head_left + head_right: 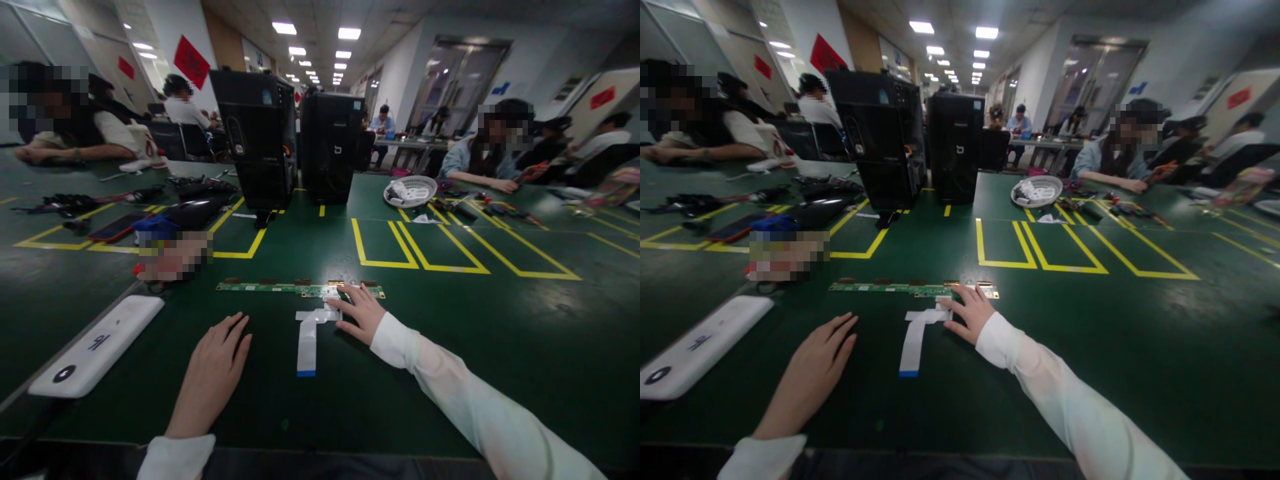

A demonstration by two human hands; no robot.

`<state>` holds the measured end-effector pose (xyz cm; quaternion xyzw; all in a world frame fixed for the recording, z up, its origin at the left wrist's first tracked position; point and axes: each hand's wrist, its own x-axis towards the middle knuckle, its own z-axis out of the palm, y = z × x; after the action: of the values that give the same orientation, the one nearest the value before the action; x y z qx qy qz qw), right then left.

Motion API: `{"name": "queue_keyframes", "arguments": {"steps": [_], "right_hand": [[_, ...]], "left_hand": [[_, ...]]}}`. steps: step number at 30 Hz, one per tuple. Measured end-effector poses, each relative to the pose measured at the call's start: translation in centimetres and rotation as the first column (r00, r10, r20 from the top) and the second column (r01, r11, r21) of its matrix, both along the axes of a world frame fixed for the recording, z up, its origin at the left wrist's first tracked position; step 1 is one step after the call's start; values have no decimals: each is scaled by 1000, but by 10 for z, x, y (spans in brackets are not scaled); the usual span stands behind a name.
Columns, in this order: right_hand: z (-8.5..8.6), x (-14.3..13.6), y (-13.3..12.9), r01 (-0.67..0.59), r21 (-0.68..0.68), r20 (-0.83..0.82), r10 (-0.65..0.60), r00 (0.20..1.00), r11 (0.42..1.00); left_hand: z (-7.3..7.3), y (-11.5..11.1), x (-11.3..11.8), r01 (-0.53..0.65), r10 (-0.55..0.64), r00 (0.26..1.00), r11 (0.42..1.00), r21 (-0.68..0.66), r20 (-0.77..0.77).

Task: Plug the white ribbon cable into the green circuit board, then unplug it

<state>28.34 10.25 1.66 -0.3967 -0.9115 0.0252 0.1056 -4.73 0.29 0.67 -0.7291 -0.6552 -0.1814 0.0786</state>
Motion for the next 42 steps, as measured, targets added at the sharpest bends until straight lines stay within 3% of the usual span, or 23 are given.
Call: {"name": "queue_keyframes", "arguments": {"steps": [8, 13, 21, 30, 34, 39, 42], "right_hand": [[3, 10, -4, -19, 5, 40, 19, 999, 1000], [-2, 36, -13, -28, 38, 28, 27, 999, 999], [-8, 123, -34, 44, 74, 1, -44, 999, 996], [-17, 227, -85, 217, 85, -61, -212, 975, 972], [-17, 263, -110, 387, 49, -76, -382, 921, 921], [-16, 310, -132, 629, -88, -35, -634, 773, 772], [-19, 337, -140, 682, -124, -39, -690, 722, 721]], "left_hand": [[-1, 0, 1, -12, 12, 1000, 1000, -4, -9], [-1, -1, 2, 10, -10, 1000, 999, 31, 8], [-4, 1, 0, 30, -30, 1000, 999, 29, -2], [-2, -1, 2, 15, -16, 1000, 1000, 6, 9], [-4, 0, -1, 24, -24, 1000, 1000, -1, 4], [-6, 1, -4, 29, -28, 1000, 999, -17, 12], [-6, 1, -4, 27, -27, 1000, 1000, -14, 8]]}}
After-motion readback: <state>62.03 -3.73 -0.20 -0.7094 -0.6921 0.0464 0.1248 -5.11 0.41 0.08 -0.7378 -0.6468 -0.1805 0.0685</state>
